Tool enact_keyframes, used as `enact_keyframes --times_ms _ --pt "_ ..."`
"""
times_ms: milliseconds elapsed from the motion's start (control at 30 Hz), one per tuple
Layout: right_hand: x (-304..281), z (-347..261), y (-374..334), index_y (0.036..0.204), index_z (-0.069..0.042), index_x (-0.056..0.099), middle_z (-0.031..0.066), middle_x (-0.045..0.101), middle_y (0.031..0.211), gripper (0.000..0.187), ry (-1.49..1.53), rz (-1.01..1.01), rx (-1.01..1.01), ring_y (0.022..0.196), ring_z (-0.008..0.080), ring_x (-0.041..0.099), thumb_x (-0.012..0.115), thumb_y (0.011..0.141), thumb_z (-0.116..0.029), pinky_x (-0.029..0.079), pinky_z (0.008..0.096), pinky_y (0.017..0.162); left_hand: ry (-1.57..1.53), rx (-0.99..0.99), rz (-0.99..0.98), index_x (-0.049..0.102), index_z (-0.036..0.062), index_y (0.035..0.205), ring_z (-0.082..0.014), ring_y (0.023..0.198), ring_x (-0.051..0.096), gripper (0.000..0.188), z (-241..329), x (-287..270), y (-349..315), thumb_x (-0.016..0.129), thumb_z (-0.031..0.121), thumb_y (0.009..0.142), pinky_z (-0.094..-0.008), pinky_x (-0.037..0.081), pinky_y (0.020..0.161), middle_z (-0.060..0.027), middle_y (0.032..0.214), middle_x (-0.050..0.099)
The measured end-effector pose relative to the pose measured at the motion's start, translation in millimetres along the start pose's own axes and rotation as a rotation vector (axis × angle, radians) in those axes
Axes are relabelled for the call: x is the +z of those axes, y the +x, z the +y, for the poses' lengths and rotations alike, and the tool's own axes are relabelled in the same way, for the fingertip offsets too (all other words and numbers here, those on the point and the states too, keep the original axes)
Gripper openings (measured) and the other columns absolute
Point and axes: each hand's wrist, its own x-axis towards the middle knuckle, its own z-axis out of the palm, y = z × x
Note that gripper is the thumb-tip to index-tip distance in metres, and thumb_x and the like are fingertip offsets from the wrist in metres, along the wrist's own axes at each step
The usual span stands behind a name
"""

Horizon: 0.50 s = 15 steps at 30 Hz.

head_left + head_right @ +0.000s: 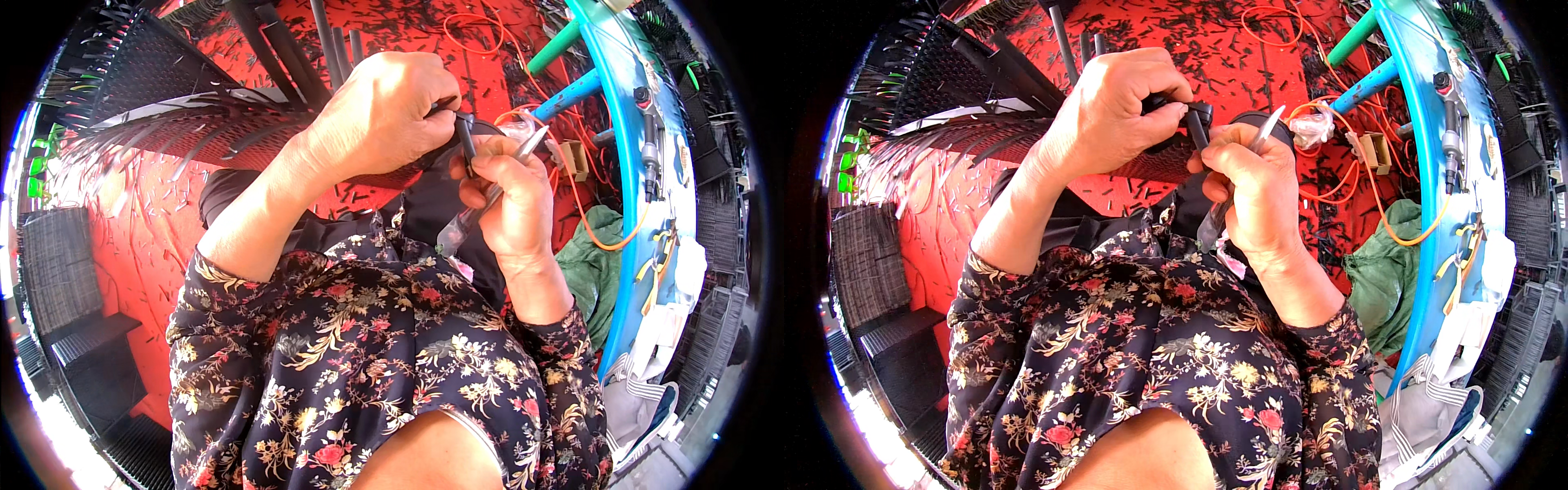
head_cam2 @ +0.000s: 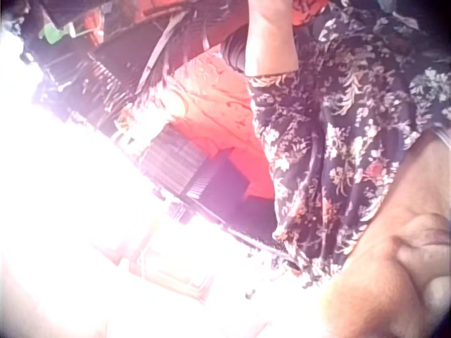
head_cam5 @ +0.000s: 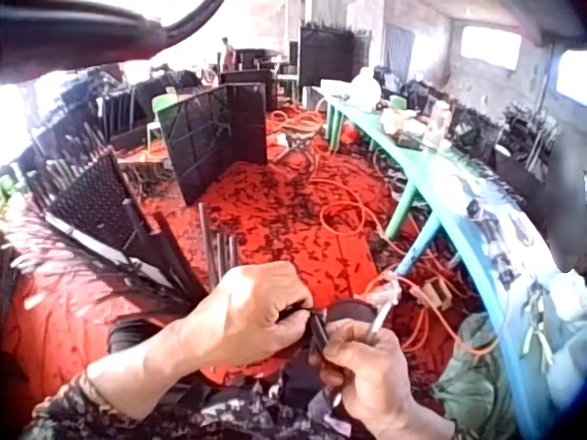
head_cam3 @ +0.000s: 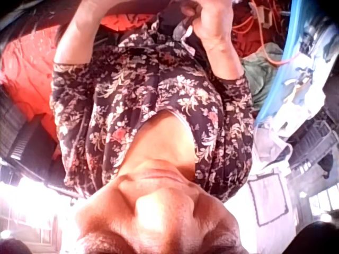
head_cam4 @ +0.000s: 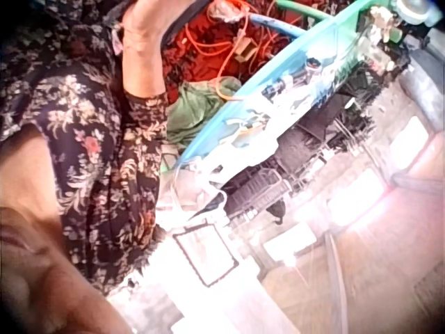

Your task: The person sits on a red floor and uses a knife to trim black plastic strips attached to a woven structure. They hold the structure in their left hand and carefully cut the ends of the strips with the knife in their right hand, repeating the action for multiple strips.

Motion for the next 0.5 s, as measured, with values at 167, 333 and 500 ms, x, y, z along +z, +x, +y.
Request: enact_keyframes --times_ms 167,333,500 --pt "-1 -1 0 0.073 -0.001 0.056 0.0133 0.06 0.068 0.007 0.018 0.035 0.061 0.05 0.0121 0.048 0.055 0.077 -0.006 0.035 0.0214 0.043 0.005 0.009 0.014 0.059 0.0009 0.076 -0.0273 0.065 0.059 0.008 0 3 0 0.062 0.007 0.07 -0.0338 0.046 0.057 -0.0107 0.069 0.055" --pt "6 -1 -3 0.073 -0.002 0.055 0.0138 0.059 0.067 0.006 0.041 0.121 0.11 0.052 0.0132 0.05 0.055 0.078 -0.006 0.035 0.0222 0.042 0.011 0.004 0.028 0.059 0.0008 0.075 -0.0271 0.064 0.058 0.008 1 4 0 0.062 0.007 0.07 -0.0333 0.046 0.057 -0.0103 0.068 0.055" --pt "15 0 -8 0.072 -0.005 0.054 0.0083 0.058 0.067 0.01 0.155 0.158 0.098 0.058 0.0137 0.055 0.058 0.081 -0.006 0.036 0.0229 0.045 0.0 -0.008 0.021 0.059 0.0007 0.075 -0.0259 0.063 0.058 0.008 1 3 2 0.063 0.005 0.069 -0.0325 0.046 0.057 -0.0098 0.068 0.054"
